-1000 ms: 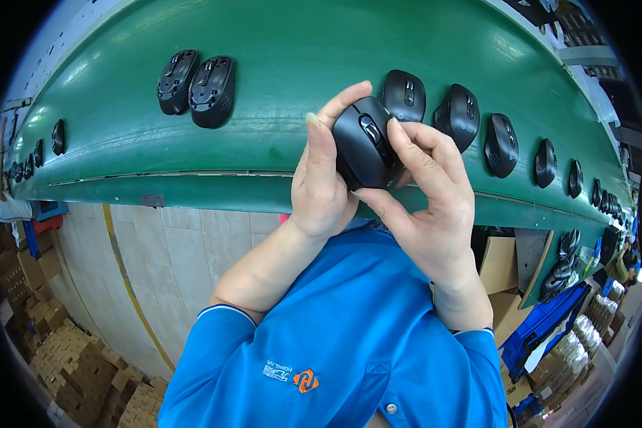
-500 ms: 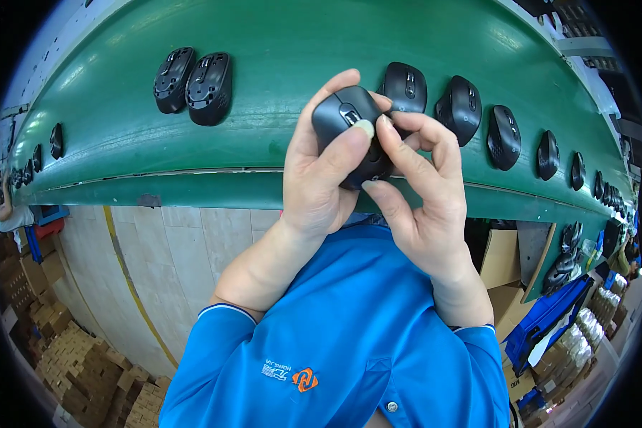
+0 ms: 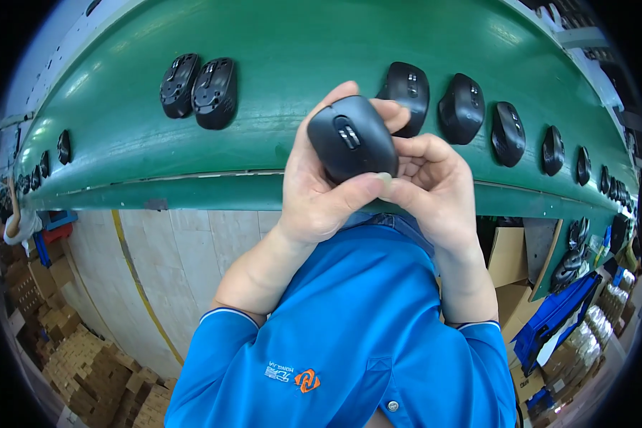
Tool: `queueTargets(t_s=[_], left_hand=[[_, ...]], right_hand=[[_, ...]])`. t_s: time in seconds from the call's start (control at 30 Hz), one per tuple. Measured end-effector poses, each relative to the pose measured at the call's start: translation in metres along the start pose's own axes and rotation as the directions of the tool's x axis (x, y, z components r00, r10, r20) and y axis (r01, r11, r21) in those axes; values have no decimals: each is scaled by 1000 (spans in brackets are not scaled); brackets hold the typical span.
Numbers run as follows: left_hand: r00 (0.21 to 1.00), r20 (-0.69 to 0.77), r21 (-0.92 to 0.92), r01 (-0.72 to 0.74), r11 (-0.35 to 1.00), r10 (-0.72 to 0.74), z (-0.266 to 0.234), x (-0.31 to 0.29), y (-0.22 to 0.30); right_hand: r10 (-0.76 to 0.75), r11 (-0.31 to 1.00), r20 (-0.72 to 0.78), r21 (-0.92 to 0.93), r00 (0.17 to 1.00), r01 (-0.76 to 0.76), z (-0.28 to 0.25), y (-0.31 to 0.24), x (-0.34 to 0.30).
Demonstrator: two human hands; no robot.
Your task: Assembling the outer casing and inspecting computer mice on a production line.
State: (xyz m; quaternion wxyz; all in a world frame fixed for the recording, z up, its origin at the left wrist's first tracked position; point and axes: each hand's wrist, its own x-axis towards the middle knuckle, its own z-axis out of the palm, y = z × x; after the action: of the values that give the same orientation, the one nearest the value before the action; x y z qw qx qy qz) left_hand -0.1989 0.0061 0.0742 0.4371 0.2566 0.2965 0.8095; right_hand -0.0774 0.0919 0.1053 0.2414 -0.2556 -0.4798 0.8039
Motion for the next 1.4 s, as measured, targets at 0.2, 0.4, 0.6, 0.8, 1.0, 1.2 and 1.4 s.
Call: queueTargets(t_s=[0.2, 0.4, 0.6, 0.8, 1.0, 1.2, 1.4], left_hand=[[971, -222, 62, 110, 992, -94, -2, 0, -4], [967, -195, 194, 201, 960, -163, -20, 21, -15], [989, -137, 642, 136, 754, -62, -30, 43, -16], [994, -14, 978, -8, 207, 105, -58, 55, -9], [985, 142, 979, -127, -159, 93, -13, 56, -16], [922, 197, 868, -6, -496, 333, -27, 39, 17], [952, 104, 731, 123, -672, 288, -62, 34, 41]], right_hand=[[-21, 947, 42, -321, 999, 33, -2, 14, 7], [-354, 676, -4, -692, 935, 253, -61, -2, -23], [-689, 327, -324, -937, 648, -120, -201, -53, -94], [-772, -180, -370, -652, 516, -736, -351, -109, -179], [-664, -309, -421, -597, 617, -740, -403, -126, -217], [-632, -480, -311, -561, 709, -674, -468, -134, -238], [-594, 544, -480, -831, 646, -117, -385, -112, -181]])
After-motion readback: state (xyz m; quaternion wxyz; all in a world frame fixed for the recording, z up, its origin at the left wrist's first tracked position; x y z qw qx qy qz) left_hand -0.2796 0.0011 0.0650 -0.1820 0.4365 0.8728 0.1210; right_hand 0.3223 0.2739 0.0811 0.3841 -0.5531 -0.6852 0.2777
